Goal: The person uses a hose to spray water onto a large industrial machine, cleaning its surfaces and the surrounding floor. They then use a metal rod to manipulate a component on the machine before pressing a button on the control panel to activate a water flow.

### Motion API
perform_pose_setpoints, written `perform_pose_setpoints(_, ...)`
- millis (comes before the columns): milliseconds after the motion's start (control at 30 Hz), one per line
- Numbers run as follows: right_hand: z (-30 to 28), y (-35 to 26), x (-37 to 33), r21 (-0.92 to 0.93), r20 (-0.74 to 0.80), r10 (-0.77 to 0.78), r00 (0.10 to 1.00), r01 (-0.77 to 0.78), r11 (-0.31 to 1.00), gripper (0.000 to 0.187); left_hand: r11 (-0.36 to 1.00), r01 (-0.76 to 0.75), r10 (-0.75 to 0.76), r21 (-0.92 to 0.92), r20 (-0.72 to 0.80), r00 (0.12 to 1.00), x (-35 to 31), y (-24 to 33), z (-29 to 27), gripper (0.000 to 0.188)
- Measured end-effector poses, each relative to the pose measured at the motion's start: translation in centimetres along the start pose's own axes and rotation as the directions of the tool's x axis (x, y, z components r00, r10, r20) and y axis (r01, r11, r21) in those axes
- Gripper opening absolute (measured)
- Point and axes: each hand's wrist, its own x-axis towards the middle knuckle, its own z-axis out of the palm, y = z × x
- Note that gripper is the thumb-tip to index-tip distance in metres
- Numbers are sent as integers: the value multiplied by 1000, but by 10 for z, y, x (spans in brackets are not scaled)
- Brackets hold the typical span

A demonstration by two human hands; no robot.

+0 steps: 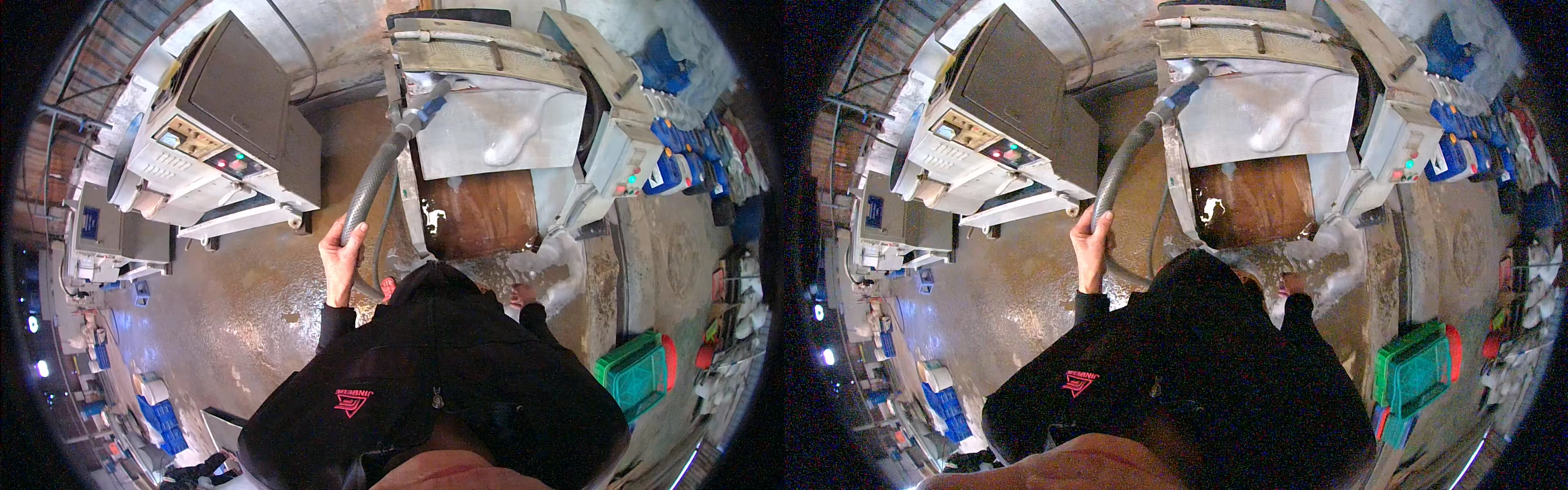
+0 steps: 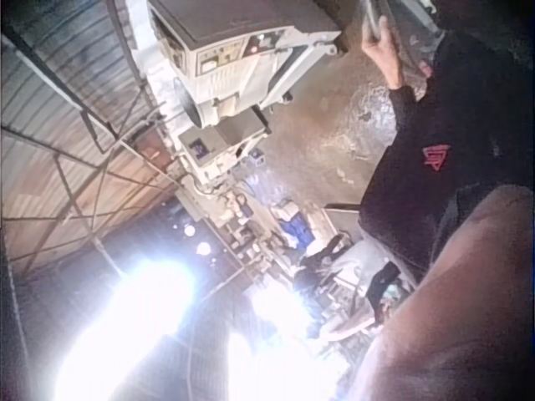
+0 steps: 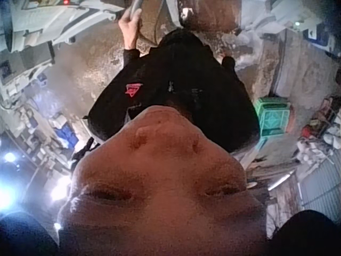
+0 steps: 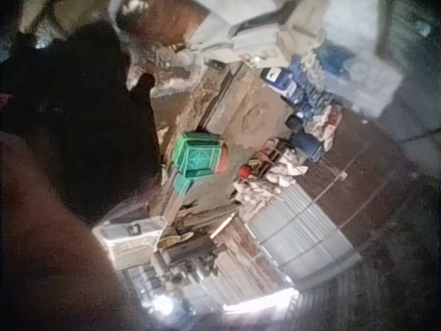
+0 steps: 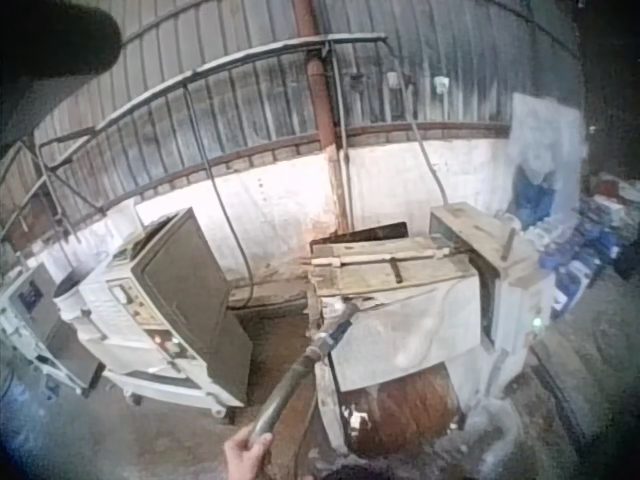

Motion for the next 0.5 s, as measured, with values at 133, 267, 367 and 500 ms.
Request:
perform_pose_setpoints(133, 11, -12, -18, 266, 88, 132, 987, -151, 952, 19, 999, -2, 2, 39, -8, 1000, -1, 1, -1, 17)
perform_pose_setpoints(267, 21, 0, -18, 64, -225, 46, 973, -32, 997, 20, 1000, -12, 13, 26, -34, 999, 0, 3, -1, 12)
perform_pose_setpoints(367, -31, 11, -14, 374, 102, 94, 990, -126, 919, 21, 1000, 12, -13, -21, -15, 1000, 2, 5, 2, 11)
perform_pose_setpoints(500, 49, -27, -56, -76, -240, 8, 971, -27, 997, 25, 999, 19, -19, 29, 3, 1000, -1, 1, -1, 10)
